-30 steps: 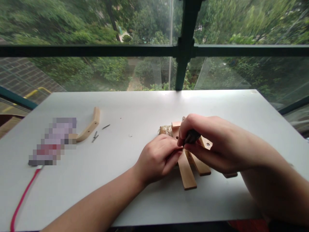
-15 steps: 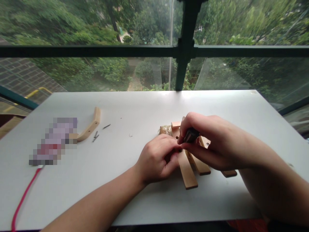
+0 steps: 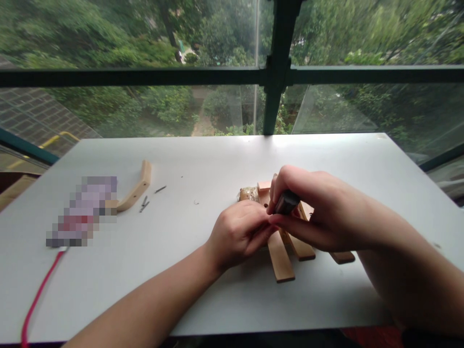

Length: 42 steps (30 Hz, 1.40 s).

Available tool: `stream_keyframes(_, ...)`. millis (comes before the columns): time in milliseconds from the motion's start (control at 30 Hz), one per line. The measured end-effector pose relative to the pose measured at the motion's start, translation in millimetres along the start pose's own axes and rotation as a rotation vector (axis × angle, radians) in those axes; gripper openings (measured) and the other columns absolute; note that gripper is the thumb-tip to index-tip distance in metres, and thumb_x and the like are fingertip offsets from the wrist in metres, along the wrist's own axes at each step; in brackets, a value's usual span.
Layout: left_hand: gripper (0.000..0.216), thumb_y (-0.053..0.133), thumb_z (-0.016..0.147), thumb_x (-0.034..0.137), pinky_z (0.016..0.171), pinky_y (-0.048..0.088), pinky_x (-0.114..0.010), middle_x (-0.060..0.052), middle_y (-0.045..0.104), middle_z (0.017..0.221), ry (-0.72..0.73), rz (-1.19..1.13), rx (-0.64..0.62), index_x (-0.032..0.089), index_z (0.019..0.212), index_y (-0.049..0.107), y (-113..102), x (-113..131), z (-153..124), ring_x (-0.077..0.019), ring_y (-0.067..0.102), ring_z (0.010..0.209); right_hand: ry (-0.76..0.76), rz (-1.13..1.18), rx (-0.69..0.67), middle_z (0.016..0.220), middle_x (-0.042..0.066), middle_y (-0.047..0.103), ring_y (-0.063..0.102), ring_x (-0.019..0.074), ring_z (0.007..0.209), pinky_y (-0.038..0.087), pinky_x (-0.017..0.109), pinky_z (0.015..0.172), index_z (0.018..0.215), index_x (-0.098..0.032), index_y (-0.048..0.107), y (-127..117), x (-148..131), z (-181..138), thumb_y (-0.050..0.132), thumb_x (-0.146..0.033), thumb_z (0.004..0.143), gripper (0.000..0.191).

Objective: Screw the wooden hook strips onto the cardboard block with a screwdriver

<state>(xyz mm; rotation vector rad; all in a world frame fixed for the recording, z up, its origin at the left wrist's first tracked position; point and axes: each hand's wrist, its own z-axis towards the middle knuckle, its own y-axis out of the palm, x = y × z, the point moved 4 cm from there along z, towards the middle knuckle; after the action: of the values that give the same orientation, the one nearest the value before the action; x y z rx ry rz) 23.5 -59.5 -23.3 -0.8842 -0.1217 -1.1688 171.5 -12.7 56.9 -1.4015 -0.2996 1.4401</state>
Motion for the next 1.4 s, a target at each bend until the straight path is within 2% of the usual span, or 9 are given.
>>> stream_keyframes(133, 0.01, 0.06, 0.092, 0.021, 0.081, 0.055, -0.033, -0.007, 0.073, 0.089, -0.032, -0.023, -0.027, 0.016, 0.097, 0.068, -0.2, -1.0, -1.0, -0.0189, 0.066, 0.086, -0.074, 0.064, -0.033, 0.092, 0.003, 0.066, 0.06, 0.0129, 0.074, 0.048, 0.027, 0.066, 0.106, -0.016, 0.057, -7.4, -6.4, -0.7, 0.067, -0.022, 0.085, 0.024)
stream_keyframes(267, 0.009, 0.061, 0.092, 0.018, 0.081, 0.056, -0.033, -0.006, 0.074, 0.087, -0.022, 0.031, -0.021, 0.016, 0.095, 0.07, -1.1, 2.0, 0.3, -0.0182, 0.067, 0.085, -0.163, 0.198, -0.054, 0.111, 0.008, 0.067, 0.064, 0.015, 0.093, 0.052, 0.028, 0.082, 0.124, -0.012, 0.055, -18.1, -17.1, -1.3, 0.049, -0.002, 0.084, 0.042)
stream_keyframes(400, 0.008, 0.063, 0.09, 0.016, 0.078, 0.056, -0.029, -0.004, 0.074, 0.081, 0.009, 0.069, 0.047, 0.017, 0.085, 0.068, -3.5, 5.3, 1.5, -0.0158, 0.068, 0.079, -0.209, 0.231, -0.066, 0.097, 0.005, 0.067, 0.06, 0.0131, 0.085, 0.05, 0.026, 0.076, 0.114, -0.011, 0.061, -16.8, -18.3, -0.8, 0.048, -0.001, 0.084, 0.035)
stream_keyframes(667, 0.006, 0.062, 0.09, 0.016, 0.078, 0.056, -0.03, -0.005, 0.073, 0.084, 0.012, 0.058, 0.023, 0.017, 0.089, 0.068, -1.5, 2.4, -0.3, -0.0165, 0.066, 0.08, -0.128, 0.062, 0.037, 0.083, 0.003, 0.067, 0.06, 0.0108, 0.07, 0.048, 0.024, 0.066, 0.102, -0.014, 0.065, -16.0, -12.2, 2.1, 0.062, -0.017, 0.091, 0.012)
stream_keyframes(833, 0.007, 0.062, 0.088, 0.013, 0.081, 0.056, -0.032, -0.006, 0.072, 0.089, 0.01, 0.037, 0.008, 0.017, 0.092, 0.066, 0.0, 0.3, -2.0, -0.0173, 0.065, 0.085, -0.143, 0.033, 0.083, 0.079, 0.002, 0.064, 0.056, 0.0096, 0.069, 0.045, 0.024, 0.064, 0.094, -0.013, 0.065, -14.5, -11.1, 3.8, 0.067, -0.025, 0.091, 0.013)
stream_keyframes(1133, 0.008, 0.058, 0.091, 0.015, 0.081, 0.056, -0.032, -0.006, 0.07, 0.088, -0.023, 0.041, -0.027, 0.017, 0.095, 0.064, -0.7, -0.7, -2.3, -0.0177, 0.064, 0.086, -0.151, 0.04, 0.123, 0.072, -0.003, 0.048, 0.04, 0.0081, 0.064, 0.034, 0.024, 0.055, 0.083, -0.015, 0.056, -5.8, -8.9, 5.6, 0.071, -0.022, 0.086, 0.017)
stream_keyframes(1233, 0.01, 0.056, 0.092, 0.018, 0.082, 0.056, -0.033, -0.006, 0.071, 0.089, -0.02, 0.038, -0.041, 0.018, 0.097, 0.065, -1.8, -0.7, -2.3, -0.0189, 0.065, 0.087, -0.122, 0.06, 0.068, 0.084, 0.0, 0.058, 0.05, 0.0104, 0.071, 0.04, 0.025, 0.061, 0.099, -0.015, 0.059, -5.2, -9.6, 3.8, 0.068, -0.024, 0.088, 0.017)
stream_keyframes(1333, 0.011, 0.056, 0.092, 0.017, 0.08, 0.055, -0.034, -0.007, 0.071, 0.092, -0.018, 0.064, -0.078, 0.017, 0.096, 0.067, -2.0, -0.1, -1.3, -0.02, 0.066, 0.089, -0.165, 0.169, -0.039, 0.109, 0.007, 0.065, 0.06, 0.015, 0.093, 0.047, 0.028, 0.078, 0.124, -0.013, 0.055, -7.2, -14.4, 1.0, 0.057, -0.008, 0.085, 0.039)
stream_keyframes(1400, 0.009, 0.058, 0.091, 0.015, 0.078, 0.055, -0.032, -0.006, 0.072, 0.088, 0.004, 0.076, -0.051, 0.017, 0.092, 0.067, -3.5, 1.4, 0.2, -0.0181, 0.065, 0.083, -0.215, 0.222, -0.071, 0.113, 0.006, 0.066, 0.06, 0.0151, 0.098, 0.047, 0.028, 0.084, 0.124, -0.012, 0.056, -9.1, -17.0, -0.4, 0.05, 0.001, 0.079, 0.048)
